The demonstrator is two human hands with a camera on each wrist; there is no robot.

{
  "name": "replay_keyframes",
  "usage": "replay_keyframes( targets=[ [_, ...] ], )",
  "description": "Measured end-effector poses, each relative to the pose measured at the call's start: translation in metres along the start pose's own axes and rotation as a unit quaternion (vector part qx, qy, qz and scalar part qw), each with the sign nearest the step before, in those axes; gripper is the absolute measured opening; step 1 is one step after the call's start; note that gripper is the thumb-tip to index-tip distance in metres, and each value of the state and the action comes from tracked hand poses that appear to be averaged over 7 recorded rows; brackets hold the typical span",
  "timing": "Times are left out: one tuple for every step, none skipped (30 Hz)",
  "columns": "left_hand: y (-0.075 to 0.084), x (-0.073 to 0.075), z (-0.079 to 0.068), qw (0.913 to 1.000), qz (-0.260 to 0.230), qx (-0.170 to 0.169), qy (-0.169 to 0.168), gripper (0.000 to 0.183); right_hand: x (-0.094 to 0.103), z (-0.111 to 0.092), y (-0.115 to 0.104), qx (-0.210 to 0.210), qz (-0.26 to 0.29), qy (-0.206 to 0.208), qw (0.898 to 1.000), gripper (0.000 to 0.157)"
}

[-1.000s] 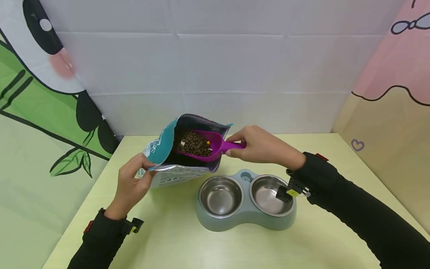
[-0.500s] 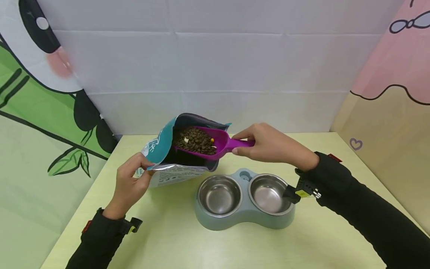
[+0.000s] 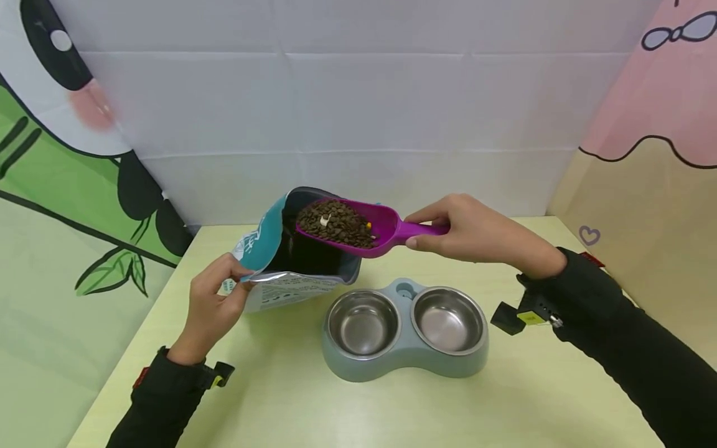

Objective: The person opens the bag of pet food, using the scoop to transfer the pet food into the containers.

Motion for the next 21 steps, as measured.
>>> replay_keyframes(
  targets=[
    [0.0,0.0,0.0,1.0,0.0,0.0,0.002,0.025,0.003,-0.002,0.001,-0.006,0.003,0.0,1.0,0.029],
    [0.0,0.0,0.0,1.0,0.0,0.0,0.003,0.026,0.006,-0.005,0.003,-0.011,0.005,0.0,1.0,0.029],
    [0.0,0.0,0.0,1.0,0.002,-0.002,0.004,0.025,0.009,-0.007,0.004,-0.017,0.008,0.0,1.0,0.03],
    [0.0,0.0,0.0,1.0,0.002,-0.001,0.004,0.025,0.012,-0.009,0.006,-0.024,0.01,-0.001,1.0,0.031],
    [-0.001,0.0,0.0,1.0,0.002,0.001,0.004,0.025,0.014,-0.012,0.008,-0.031,0.011,-0.002,0.999,0.031],
    [-0.002,0.0,0.0,1.0,0.001,0.002,0.004,0.025,0.017,-0.014,0.01,-0.036,0.01,-0.002,0.999,0.032],
    [-0.004,0.0,-0.001,1.0,0.001,0.004,0.004,0.026,0.02,-0.017,0.013,-0.042,0.008,-0.002,0.999,0.032],
    [-0.005,-0.001,-0.001,1.0,0.001,0.004,0.003,0.026,0.023,-0.019,0.015,-0.047,0.006,-0.002,0.999,0.033],
    [-0.005,0.0,-0.001,1.0,0.002,0.005,0.003,0.026,0.025,-0.022,0.018,-0.051,0.004,-0.001,0.999,0.034],
    [-0.006,0.0,-0.001,1.0,0.001,0.008,0.001,0.026,0.028,-0.024,0.02,-0.055,0.003,-0.001,0.998,0.034],
    [-0.006,0.0,-0.002,1.0,0.001,0.01,-0.001,0.025,0.03,-0.027,0.023,-0.057,0.002,0.0,0.998,0.035],
    [-0.006,0.0,-0.002,1.0,0.002,0.009,-0.001,0.025,0.032,-0.03,0.025,-0.06,0.002,0.001,0.998,0.036],
    [-0.006,0.0,-0.001,0.9999,0.001,0.01,-0.003,0.024,0.034,-0.033,0.028,-0.063,0.003,0.002,0.998,0.036],
    [-0.006,0.0,-0.001,1.0,0.001,0.009,-0.004,0.023,0.036,-0.036,0.031,-0.066,0.004,0.002,0.998,0.037],
    [-0.006,0.0,-0.001,1.0,0.001,0.007,-0.005,0.022,0.038,-0.038,0.034,-0.067,0.005,0.003,0.998,0.036],
    [-0.006,-0.001,-0.001,1.0,-0.001,0.005,-0.006,0.022,0.04,-0.041,0.037,-0.068,0.006,0.004,0.998,0.036],
    [-0.005,-0.001,-0.001,1.0,-0.003,0.003,-0.005,0.021,0.041,-0.044,0.04,-0.068,0.006,0.005,0.998,0.036],
    [-0.005,-0.001,-0.001,1.0,-0.005,0.002,-0.004,0.021,0.042,-0.047,0.043,-0.069,0.008,0.007,0.998,0.035],
    [-0.005,-0.001,-0.001,1.0,-0.007,0.002,-0.005,0.02,0.043,-0.05,0.047,-0.069,0.008,0.008,0.998,0.035],
    [-0.005,-0.002,-0.001,1.0,-0.008,0.002,-0.005,0.02,0.044,-0.053,0.05,-0.069,0.007,0.01,0.998,0.034],
    [-0.005,-0.002,-0.001,0.9999,-0.01,0.002,-0.004,0.02,0.045,-0.056,0.053,-0.069,0.005,0.012,0.998,0.034]
  ],
)
Point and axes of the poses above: each hand's wrist, its own z-axis towards the middle knuckle, its own x-axis out of the back of the hand, y = z × x, the point moved 7 cm from there along z, towards the middle knuckle, and after that the axes turned 10 degrees about y, right-handed, at the moved point
